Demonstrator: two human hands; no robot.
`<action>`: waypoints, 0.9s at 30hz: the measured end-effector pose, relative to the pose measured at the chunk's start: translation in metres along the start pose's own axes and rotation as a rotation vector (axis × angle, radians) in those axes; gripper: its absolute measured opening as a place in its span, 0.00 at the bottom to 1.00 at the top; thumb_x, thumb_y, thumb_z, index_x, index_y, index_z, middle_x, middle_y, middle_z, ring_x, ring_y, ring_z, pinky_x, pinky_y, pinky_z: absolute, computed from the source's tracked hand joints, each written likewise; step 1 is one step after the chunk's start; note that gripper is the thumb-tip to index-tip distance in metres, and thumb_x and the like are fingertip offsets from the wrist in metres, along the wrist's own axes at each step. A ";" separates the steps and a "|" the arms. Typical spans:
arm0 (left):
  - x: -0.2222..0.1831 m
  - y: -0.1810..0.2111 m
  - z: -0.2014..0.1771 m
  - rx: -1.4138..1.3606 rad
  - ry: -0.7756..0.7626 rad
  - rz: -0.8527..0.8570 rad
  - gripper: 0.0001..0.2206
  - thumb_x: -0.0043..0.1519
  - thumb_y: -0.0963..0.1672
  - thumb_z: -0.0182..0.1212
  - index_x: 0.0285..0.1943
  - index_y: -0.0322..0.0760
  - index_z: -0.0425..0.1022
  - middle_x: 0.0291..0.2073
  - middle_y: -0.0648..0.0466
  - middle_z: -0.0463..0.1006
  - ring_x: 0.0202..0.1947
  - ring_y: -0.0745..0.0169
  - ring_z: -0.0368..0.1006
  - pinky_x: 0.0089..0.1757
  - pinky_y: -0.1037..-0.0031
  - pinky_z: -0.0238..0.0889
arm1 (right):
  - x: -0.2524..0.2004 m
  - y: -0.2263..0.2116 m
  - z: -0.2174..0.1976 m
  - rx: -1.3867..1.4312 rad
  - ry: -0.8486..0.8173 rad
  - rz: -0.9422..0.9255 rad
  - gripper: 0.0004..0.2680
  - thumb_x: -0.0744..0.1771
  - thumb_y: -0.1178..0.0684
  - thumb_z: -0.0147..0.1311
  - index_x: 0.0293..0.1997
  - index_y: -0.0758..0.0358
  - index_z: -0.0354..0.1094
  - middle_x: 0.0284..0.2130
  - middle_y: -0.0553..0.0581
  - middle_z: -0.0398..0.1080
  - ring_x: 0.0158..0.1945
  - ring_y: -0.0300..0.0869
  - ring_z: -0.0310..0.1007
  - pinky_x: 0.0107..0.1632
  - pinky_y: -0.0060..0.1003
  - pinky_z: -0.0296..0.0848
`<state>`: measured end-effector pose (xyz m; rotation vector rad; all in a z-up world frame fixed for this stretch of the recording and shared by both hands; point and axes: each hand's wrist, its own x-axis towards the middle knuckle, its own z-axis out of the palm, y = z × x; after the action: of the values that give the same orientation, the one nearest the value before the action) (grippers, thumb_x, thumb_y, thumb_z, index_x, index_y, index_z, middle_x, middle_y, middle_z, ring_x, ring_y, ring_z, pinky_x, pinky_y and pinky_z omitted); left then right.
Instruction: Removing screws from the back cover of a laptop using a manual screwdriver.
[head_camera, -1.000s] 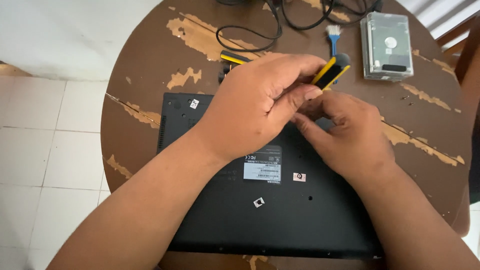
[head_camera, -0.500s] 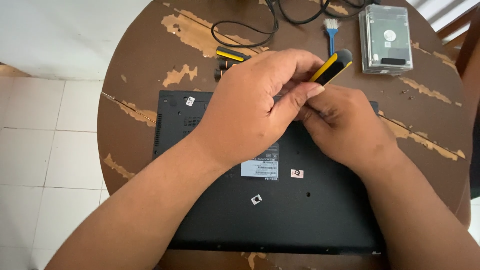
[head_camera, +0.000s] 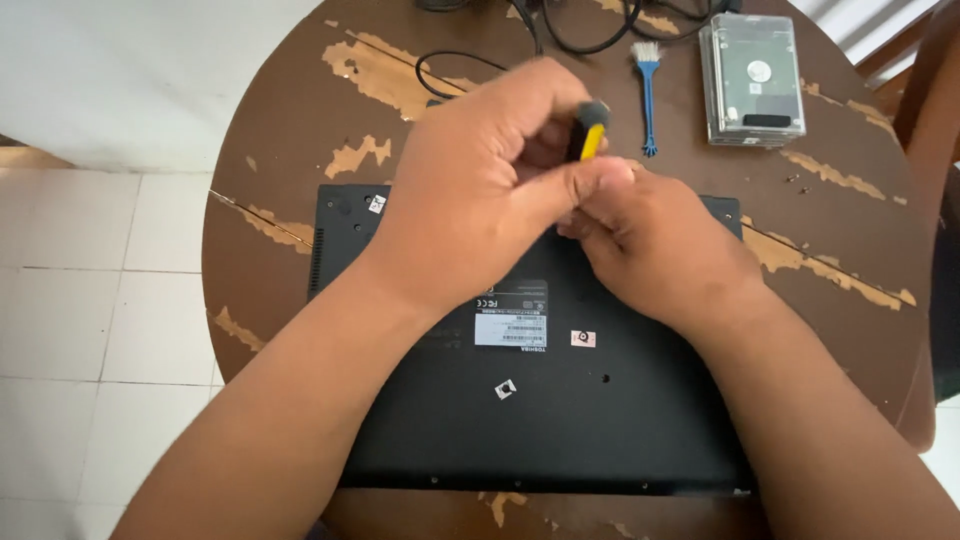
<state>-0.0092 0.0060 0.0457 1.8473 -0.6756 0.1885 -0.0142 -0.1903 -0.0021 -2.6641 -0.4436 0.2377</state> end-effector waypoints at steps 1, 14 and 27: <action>0.001 -0.001 0.002 0.001 -0.003 0.001 0.08 0.64 0.47 0.64 0.41 0.43 0.69 0.31 0.63 0.76 0.31 0.74 0.74 0.34 0.82 0.71 | 0.000 0.001 0.002 0.002 0.002 0.001 0.04 0.68 0.52 0.49 0.42 0.57 0.68 0.37 0.59 0.72 0.39 0.56 0.72 0.37 0.54 0.69; -0.001 -0.018 0.008 0.021 0.008 0.168 0.14 0.72 0.47 0.49 0.58 0.33 0.71 0.40 0.52 0.73 0.40 0.60 0.72 0.45 0.72 0.68 | -0.005 0.004 0.001 0.122 0.128 -0.004 0.05 0.69 0.48 0.54 0.40 0.56 0.68 0.34 0.55 0.73 0.38 0.52 0.73 0.37 0.50 0.67; -0.003 -0.011 0.006 -0.168 -0.106 0.071 0.16 0.67 0.47 0.59 0.60 0.42 0.63 0.51 0.57 0.73 0.52 0.65 0.76 0.53 0.74 0.78 | -0.004 0.003 0.000 0.156 0.084 -0.043 0.06 0.68 0.52 0.47 0.43 0.57 0.71 0.40 0.52 0.74 0.43 0.46 0.77 0.42 0.45 0.72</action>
<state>-0.0072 0.0045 0.0336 1.6826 -0.8067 0.0781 -0.0172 -0.1944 -0.0036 -2.4989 -0.4360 0.1405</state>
